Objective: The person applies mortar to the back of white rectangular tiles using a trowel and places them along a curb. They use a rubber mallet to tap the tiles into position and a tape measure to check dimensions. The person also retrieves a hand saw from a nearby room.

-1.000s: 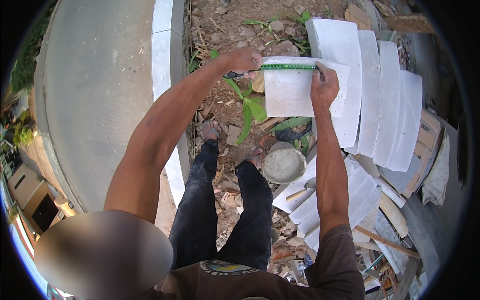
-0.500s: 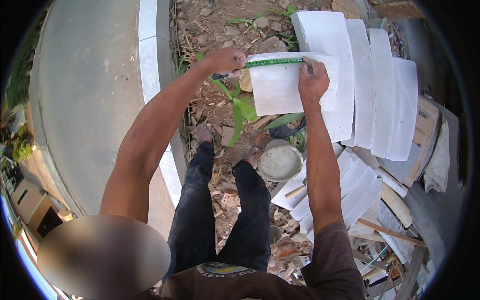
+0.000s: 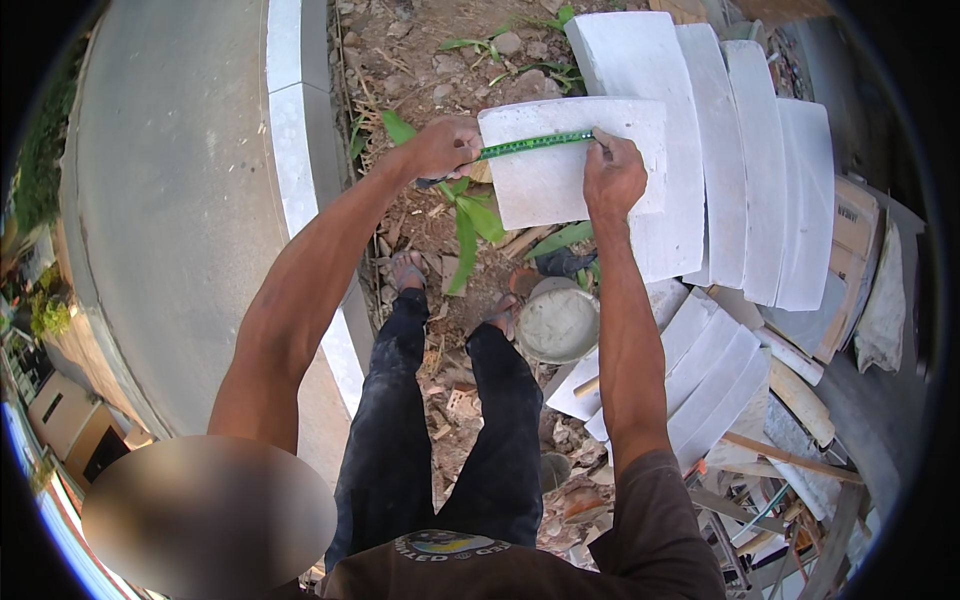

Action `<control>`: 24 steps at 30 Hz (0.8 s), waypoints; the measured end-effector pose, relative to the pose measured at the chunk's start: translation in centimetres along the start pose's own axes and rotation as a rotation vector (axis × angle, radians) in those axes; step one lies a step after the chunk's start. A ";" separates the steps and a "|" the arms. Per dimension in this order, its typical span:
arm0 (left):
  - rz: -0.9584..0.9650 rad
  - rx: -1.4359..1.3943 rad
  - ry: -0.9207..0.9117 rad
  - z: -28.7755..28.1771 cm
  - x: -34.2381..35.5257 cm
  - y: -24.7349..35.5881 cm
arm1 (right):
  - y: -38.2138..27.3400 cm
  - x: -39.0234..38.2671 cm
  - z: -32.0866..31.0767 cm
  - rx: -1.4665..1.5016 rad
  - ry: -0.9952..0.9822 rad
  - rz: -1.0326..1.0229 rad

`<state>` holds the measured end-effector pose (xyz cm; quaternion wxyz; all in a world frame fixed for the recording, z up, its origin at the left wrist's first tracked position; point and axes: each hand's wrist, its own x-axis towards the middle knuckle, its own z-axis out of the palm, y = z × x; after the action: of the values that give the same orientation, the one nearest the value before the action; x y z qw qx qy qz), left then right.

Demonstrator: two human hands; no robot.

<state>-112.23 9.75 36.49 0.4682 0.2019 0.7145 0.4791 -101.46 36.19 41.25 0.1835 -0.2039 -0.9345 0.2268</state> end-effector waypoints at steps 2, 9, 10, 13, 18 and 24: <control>-0.022 0.027 0.001 1.0 -0.4 0.3 | 0.8 -0.8 -0.3 -0.023 0.003 0.003; -0.012 0.046 0.001 3.6 -1.6 -0.6 | 1.5 -3.1 -1.5 -0.006 -0.004 0.000; -0.021 0.053 0.003 4.0 -1.7 -0.6 | 1.7 -3.5 -1.6 -0.010 -0.004 0.003; -0.068 0.033 0.032 5.0 -2.0 -0.6 | 2.3 -4.4 -1.9 0.011 0.003 0.009; -0.015 0.048 -0.013 6.3 -2.5 -1.2 | 2.9 -6.2 -2.9 0.012 0.009 -0.032; -0.035 0.093 -0.026 7.8 -3.4 -0.9 | 3.8 -8.0 -3.7 0.026 -0.016 0.004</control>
<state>-103.74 10.69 36.51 0.4760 0.2171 0.7331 0.4346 -91.94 36.82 40.42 0.1785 -0.2014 -0.9325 0.2410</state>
